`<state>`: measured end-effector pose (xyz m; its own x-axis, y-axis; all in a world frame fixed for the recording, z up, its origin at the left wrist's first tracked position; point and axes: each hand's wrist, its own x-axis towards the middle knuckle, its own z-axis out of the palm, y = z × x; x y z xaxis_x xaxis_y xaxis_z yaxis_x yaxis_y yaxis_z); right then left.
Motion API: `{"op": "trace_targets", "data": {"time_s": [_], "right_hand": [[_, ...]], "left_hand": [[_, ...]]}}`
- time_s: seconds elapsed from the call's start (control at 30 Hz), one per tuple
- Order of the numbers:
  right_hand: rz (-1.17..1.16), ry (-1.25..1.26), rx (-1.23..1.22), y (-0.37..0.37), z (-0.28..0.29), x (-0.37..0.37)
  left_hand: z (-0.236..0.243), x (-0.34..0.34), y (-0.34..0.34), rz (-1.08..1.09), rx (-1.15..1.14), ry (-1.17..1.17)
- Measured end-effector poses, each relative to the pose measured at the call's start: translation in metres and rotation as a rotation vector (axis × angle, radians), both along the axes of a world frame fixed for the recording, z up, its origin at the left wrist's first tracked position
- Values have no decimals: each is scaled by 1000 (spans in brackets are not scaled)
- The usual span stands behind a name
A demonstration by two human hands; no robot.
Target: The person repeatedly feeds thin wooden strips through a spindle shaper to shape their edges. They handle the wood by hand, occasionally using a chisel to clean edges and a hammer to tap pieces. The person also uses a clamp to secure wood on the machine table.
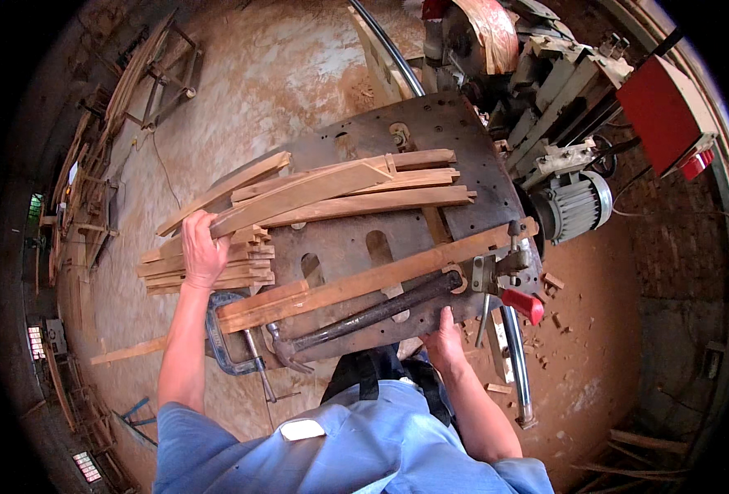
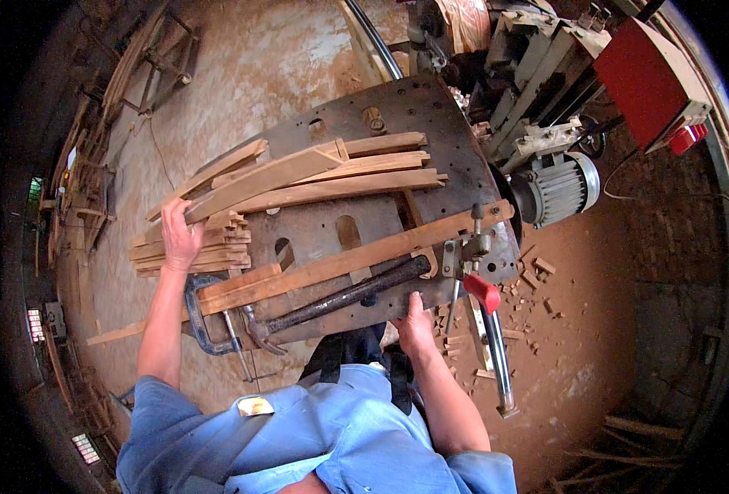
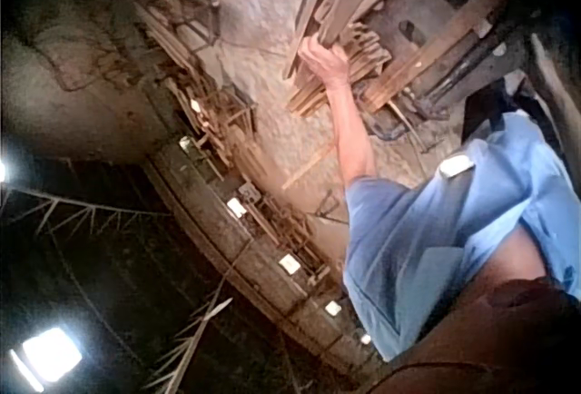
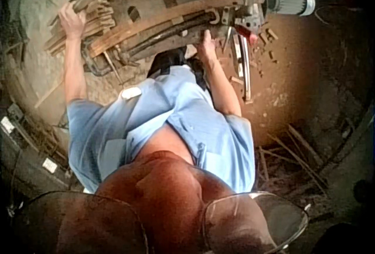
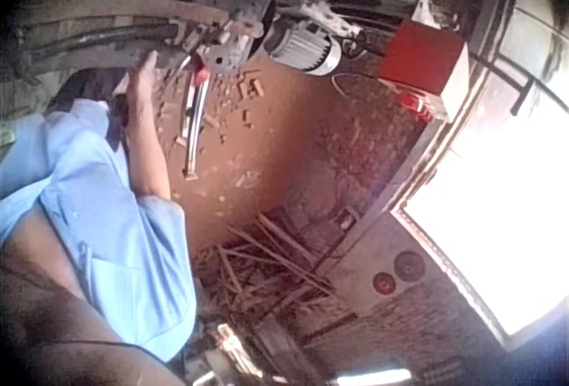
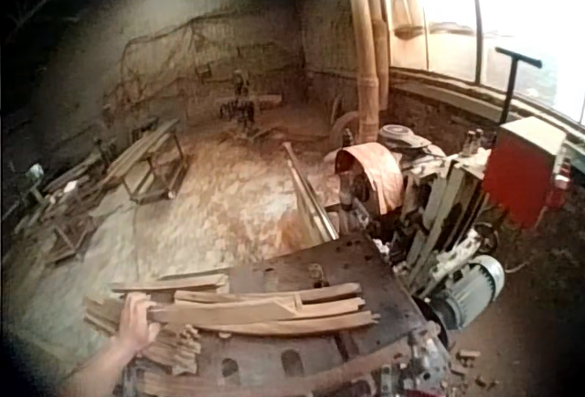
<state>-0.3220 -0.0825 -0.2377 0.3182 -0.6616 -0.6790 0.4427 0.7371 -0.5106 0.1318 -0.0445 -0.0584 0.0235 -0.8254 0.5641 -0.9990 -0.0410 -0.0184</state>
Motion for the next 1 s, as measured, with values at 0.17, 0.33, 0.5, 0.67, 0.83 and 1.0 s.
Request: {"op": "trace_targets", "data": {"time_s": [0.17,0.33,0.5,0.67,0.83,1.0], "right_hand": [[-26,-11,79,4,-18,-6],[-7,-104,65,6,-14,-9],[-5,-104,107,9,-13,-16],[66,-40,121,4,7,-17],[74,-49,164,0,18,-14],[83,-43,161,-5,35,-7]], "left_hand": [[7,2,-12,13,80,13],[5,17,-21,25,131,28],[10,35,-40,59,233,43],[-1,73,-47,138,277,69],[-11,115,-48,173,367,121],[-16,148,-43,295,504,43]]}}
